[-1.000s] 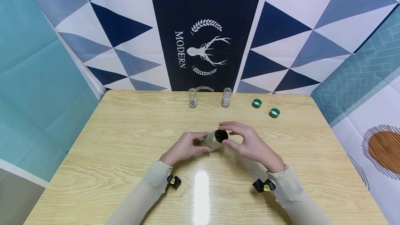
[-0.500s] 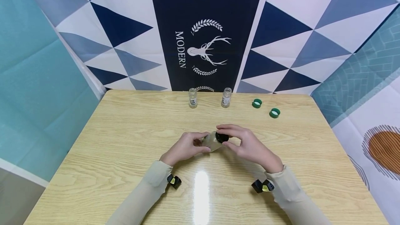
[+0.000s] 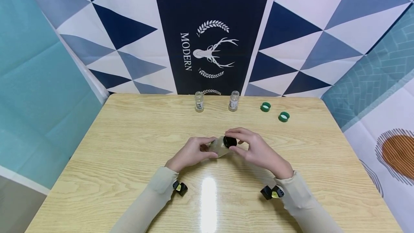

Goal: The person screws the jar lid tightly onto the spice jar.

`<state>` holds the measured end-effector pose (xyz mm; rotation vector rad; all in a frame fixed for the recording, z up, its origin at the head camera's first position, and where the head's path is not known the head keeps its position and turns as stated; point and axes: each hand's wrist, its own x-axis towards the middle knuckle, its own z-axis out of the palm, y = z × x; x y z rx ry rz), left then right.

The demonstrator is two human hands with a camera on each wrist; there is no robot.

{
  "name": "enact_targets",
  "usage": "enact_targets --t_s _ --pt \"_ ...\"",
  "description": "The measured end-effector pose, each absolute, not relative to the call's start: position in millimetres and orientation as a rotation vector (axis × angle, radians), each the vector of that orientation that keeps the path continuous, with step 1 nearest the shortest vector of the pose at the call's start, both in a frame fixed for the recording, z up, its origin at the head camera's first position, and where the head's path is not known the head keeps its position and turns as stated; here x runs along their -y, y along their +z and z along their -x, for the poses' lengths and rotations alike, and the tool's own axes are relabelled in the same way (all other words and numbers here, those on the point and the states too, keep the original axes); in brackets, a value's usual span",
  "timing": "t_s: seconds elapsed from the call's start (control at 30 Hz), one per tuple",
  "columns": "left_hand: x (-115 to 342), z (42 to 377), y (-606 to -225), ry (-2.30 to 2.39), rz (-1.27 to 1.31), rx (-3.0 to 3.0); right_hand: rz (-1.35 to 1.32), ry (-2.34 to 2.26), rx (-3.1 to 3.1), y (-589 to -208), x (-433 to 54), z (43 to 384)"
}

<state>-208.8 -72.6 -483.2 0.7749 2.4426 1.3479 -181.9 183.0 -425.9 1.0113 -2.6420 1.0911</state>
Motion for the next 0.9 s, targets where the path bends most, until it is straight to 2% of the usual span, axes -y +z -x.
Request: enact_targets --t_s 0.9 --pt "73.6 209.7 -484.2 1.369 -0.751 -2.422 -0.973 1.072 2.711 -423.8 -185.0 181.5"
